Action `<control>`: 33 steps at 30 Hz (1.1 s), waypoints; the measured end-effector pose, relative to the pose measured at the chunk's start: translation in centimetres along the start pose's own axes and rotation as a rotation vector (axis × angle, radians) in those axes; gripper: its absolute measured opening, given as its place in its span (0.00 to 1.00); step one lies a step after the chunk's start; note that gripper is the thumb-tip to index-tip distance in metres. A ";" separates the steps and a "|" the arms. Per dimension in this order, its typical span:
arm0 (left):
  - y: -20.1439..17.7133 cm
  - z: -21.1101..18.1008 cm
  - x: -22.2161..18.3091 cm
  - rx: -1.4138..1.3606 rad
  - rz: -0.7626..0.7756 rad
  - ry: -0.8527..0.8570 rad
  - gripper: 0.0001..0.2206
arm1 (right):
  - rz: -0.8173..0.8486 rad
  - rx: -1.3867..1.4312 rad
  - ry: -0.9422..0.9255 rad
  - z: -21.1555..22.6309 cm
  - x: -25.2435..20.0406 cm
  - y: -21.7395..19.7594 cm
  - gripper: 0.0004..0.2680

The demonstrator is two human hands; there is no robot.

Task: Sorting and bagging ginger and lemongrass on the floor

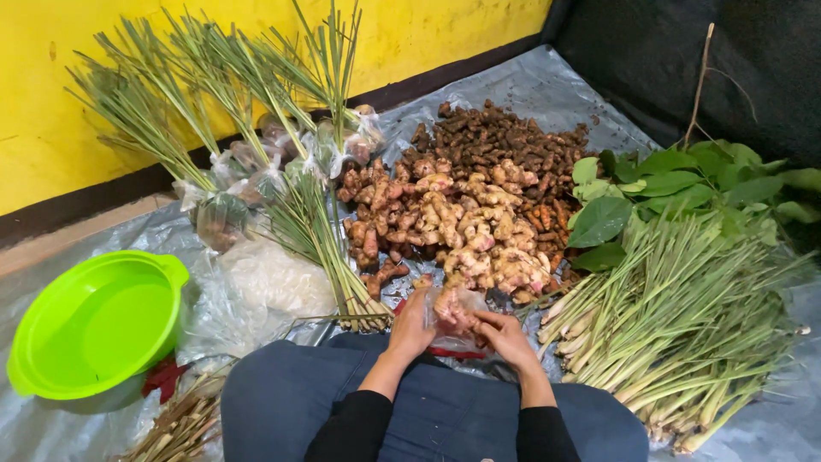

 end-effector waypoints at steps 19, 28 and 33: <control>2.1 -0.3 -0.2 -0.011 0.103 0.108 0.34 | -0.021 -0.889 -0.038 0.0 -0.5 1.6 0.18; 2.4 1.6 0.9 -0.168 -0.026 0.114 0.35 | -0.157 -0.785 -0.121 -5.1 2.2 -0.8 0.21; 2.7 2.8 1.4 -0.209 -0.050 0.066 0.38 | -0.380 -0.614 -0.248 -2.8 2.0 -3.8 0.16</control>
Point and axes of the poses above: each hand's wrist, its own x-axis towards the middle knuckle, its own y-axis out of the palm, z = x × y, the point moved 9 cm from there along x, towards the middle knuckle, and after that the axes turned 2 degrees about x, right-handed, at the moved point
